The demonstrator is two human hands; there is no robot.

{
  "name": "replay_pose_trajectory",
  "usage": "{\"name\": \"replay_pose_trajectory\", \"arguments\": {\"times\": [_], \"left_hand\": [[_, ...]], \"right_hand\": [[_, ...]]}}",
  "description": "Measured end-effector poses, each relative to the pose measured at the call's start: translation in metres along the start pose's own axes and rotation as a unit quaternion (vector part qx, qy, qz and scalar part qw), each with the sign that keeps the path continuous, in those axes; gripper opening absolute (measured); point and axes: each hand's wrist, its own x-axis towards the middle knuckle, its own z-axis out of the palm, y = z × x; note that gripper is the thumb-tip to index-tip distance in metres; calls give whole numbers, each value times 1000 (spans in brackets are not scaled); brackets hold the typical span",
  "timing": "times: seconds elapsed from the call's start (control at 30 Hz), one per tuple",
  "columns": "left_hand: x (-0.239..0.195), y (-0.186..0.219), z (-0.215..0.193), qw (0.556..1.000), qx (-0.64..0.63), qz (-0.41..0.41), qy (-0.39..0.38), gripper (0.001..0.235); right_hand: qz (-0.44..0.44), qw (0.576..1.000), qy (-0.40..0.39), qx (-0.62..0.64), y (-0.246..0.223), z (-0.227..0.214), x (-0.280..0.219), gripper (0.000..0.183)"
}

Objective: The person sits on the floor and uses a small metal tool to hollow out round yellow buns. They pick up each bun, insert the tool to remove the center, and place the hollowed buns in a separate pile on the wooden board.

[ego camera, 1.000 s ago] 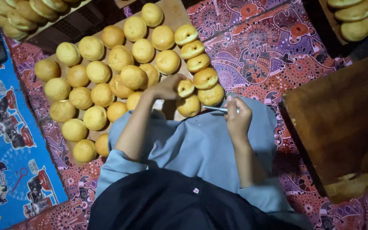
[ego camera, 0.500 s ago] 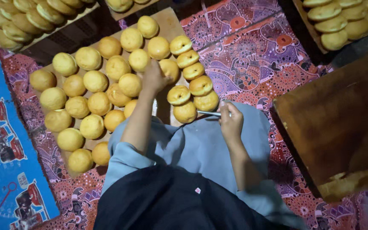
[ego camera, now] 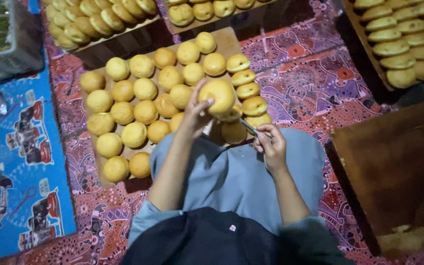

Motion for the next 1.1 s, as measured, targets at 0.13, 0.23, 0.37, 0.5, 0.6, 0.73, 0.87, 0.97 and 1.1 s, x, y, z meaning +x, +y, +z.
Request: {"name": "replay_pose_trajectory", "arguments": {"times": [0.13,0.23,0.37,0.5,0.6,0.73,0.87,0.97,1.1], "left_hand": [[-22,-39,10,992,-55,17,109,62],[-27,-61,14,987,-94,54,119,53],[-29,-69,14,981,-108,77,142,40],[-30,-71,13,989,-112,58,77,27],[-27,-74,15,989,-120,64,56,19],[-29,-73,16,990,-121,60,45,17],[-32,-69,18,995,-69,55,36,29],[-33,-70,22,997,-52,36,40,35],[-37,-79,31,995,88,40,12,30]], "right_hand": [[-32,998,-29,-46,6,11,-14,14],[-80,990,13,-112,11,22,-26,14],[-154,939,119,-283,12,32,-41,13],[-247,892,142,-352,6,35,-43,14],[-257,887,139,-356,3,34,-42,16],[-296,868,121,-379,4,31,-43,15],[-301,855,141,-399,7,28,-46,14],[-303,834,165,-431,7,27,-49,14],[-301,804,176,-481,7,31,-44,13]]}}
